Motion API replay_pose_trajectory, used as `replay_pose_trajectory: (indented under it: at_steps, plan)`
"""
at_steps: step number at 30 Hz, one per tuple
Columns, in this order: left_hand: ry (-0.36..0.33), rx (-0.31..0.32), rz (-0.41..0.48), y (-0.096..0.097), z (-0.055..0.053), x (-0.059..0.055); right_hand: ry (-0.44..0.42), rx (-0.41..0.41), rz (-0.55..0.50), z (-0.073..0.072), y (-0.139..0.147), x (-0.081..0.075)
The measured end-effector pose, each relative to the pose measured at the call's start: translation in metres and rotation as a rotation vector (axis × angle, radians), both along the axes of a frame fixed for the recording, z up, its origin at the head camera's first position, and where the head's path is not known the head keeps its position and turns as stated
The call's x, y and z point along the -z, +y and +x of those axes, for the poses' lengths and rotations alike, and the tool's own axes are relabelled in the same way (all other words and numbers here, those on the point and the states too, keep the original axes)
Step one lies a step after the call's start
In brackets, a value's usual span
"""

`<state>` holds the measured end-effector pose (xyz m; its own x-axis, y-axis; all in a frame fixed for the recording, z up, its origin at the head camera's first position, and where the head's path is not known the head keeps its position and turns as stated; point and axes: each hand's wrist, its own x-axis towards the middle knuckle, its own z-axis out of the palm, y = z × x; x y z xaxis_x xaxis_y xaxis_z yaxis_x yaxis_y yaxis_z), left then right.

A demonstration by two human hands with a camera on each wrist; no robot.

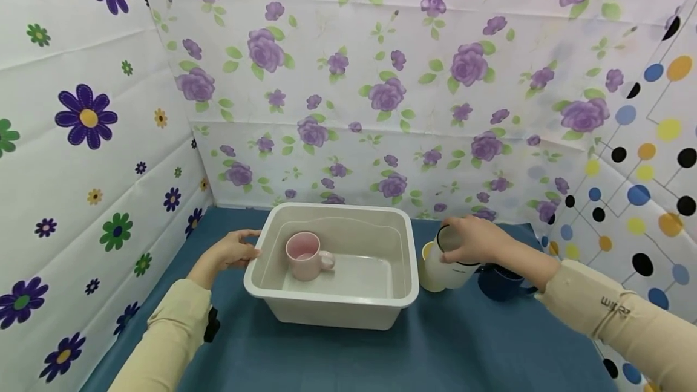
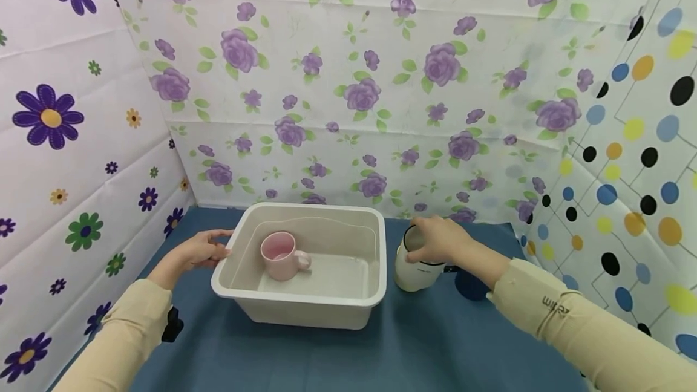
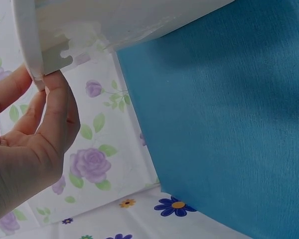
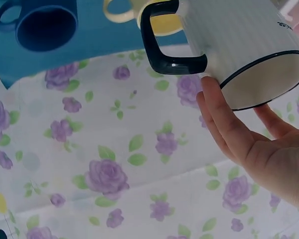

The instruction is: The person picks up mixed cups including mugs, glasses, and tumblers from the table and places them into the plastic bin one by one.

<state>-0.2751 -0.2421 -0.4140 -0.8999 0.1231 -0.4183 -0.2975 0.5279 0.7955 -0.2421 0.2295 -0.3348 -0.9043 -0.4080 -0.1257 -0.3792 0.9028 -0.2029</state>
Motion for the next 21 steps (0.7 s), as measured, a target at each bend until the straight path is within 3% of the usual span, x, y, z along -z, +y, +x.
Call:
replay_pose_trajectory:
  at_steps: [10,21]
  plan:
    - [-0.014,-0.012,-0.001,0.000,0.000,-0.001,-0.038,-0.010,0.062,-0.012,-0.009,-0.022]
    - [-0.017,-0.016,0.008,-0.001,-0.003,0.002,-0.023,-0.024,0.087,-0.020,-0.026,-0.043]
